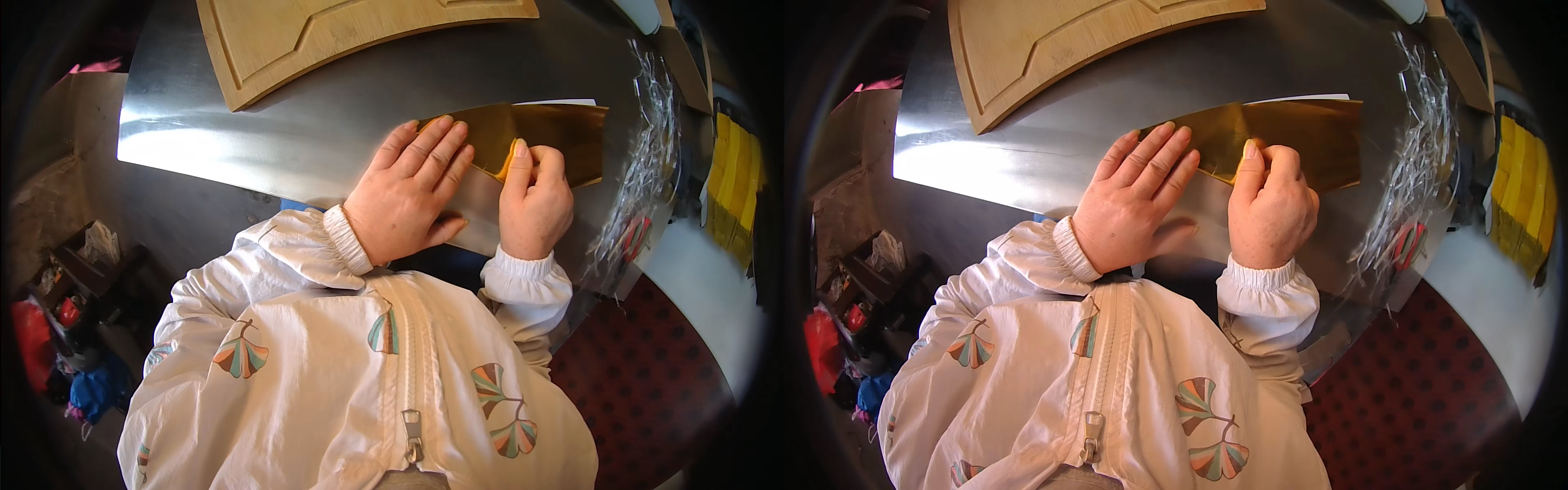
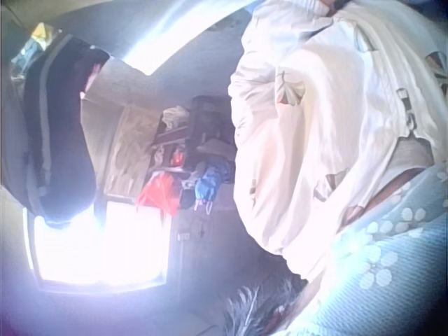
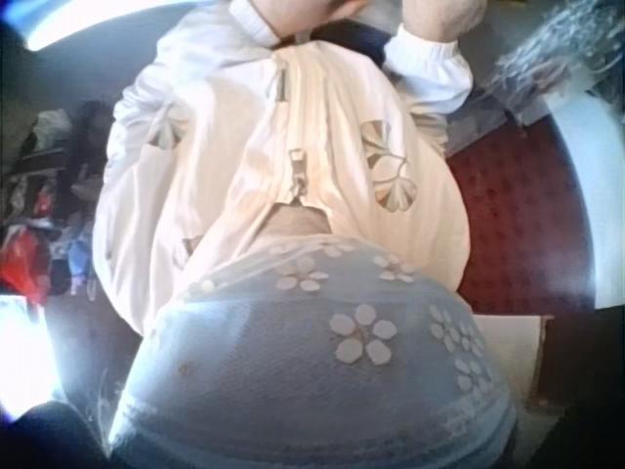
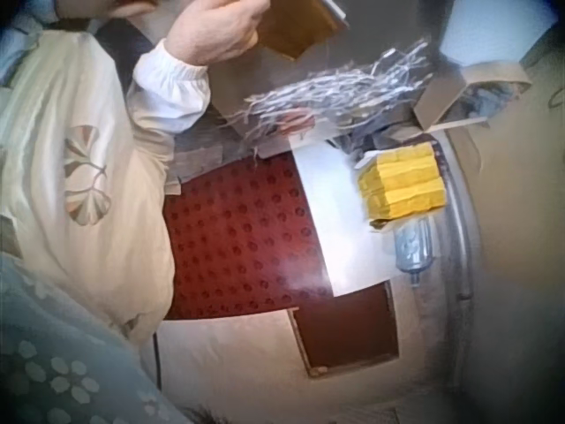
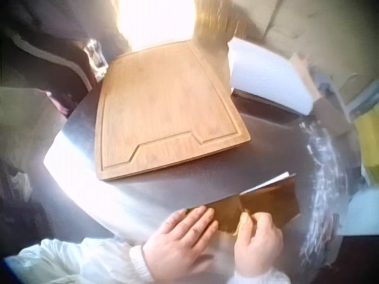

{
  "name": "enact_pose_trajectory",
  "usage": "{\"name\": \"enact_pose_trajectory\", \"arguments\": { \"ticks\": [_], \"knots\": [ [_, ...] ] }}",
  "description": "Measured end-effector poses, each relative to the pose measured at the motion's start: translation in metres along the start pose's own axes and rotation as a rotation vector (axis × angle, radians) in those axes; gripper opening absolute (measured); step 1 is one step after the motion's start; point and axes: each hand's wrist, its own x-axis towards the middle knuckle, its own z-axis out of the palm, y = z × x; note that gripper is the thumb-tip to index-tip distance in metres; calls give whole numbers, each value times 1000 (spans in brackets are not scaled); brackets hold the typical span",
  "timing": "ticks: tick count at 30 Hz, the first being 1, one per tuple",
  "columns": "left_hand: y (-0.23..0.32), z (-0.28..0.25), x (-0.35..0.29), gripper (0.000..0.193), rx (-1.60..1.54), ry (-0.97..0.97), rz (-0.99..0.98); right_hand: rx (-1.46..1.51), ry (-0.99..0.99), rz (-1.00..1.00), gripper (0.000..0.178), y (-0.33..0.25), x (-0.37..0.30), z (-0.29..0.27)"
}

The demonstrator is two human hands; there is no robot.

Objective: The person folds a gold-colored sheet of paper into a triangular shape on their lap, then unfolds it and refolds it into a different shape. They repeat folding and unfolding actions, adjusting creases with both hands.

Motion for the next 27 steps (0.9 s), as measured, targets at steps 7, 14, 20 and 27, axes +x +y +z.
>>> {"name": "enact_pose_trajectory", "arguments": {
  "ticks": [7,14,20,27],
  "knots": [
    [-1,2,0,72,62,36,41,-134,145,-141,20,15,-6,14],
    [-2,5,-1,71,128,50,67,-176,141,-125,23,18,-8,17],
    [-4,7,-2,72,132,66,90,-251,180,-143,23,20,-9,20],
    [-5,8,-3,71,179,72,98,-247,136,-159,24,33,-10,14]
  ]
}}
